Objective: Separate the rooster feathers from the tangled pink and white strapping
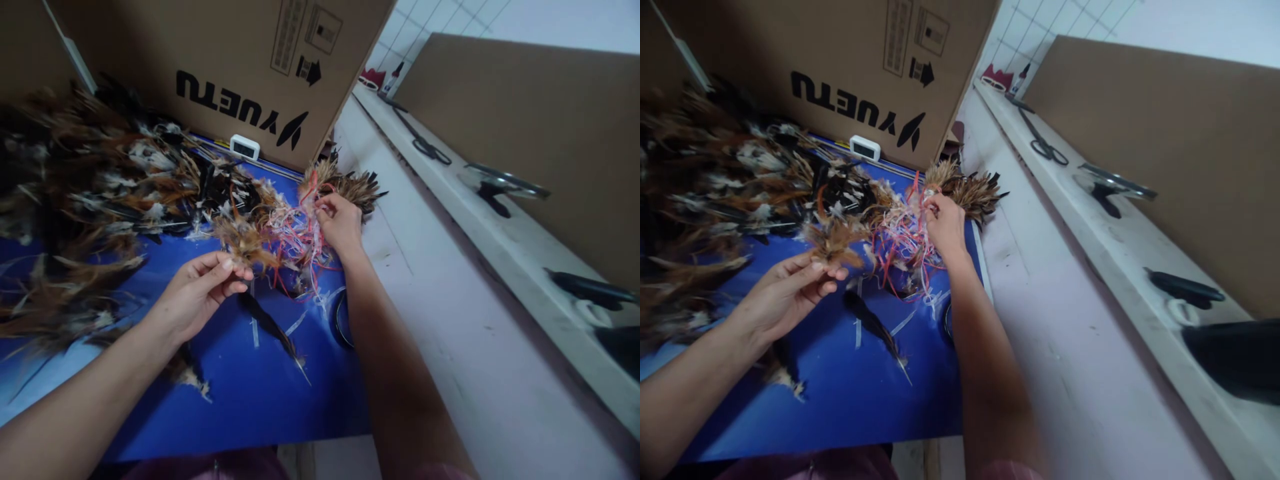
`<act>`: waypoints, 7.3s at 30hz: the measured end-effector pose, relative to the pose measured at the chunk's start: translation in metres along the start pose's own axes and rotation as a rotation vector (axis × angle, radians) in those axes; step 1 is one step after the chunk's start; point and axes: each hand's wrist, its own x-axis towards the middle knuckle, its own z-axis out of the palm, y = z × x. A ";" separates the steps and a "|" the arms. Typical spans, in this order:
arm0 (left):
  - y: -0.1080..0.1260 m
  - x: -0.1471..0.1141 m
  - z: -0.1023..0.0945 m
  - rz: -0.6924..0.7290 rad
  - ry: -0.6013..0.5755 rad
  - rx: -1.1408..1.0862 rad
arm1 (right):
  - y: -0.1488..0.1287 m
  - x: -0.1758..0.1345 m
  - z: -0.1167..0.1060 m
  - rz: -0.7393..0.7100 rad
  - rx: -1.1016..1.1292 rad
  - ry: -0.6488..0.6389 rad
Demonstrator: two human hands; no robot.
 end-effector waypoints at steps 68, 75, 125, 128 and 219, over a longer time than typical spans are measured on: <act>-0.008 0.007 -0.008 0.020 0.064 0.014 | 0.000 -0.068 -0.004 0.155 0.430 -0.056; -0.008 0.008 -0.007 0.010 0.080 0.022 | 0.005 -0.079 -0.008 0.177 0.453 -0.079; -0.003 0.006 0.001 -0.030 0.106 0.018 | -0.053 -0.111 -0.101 0.091 0.422 0.138; -0.004 0.006 0.000 -0.027 0.105 0.018 | -0.055 -0.122 -0.106 0.108 0.457 0.115; 0.000 0.008 -0.009 -0.125 0.192 0.037 | -0.003 0.005 0.045 0.281 -0.329 -0.620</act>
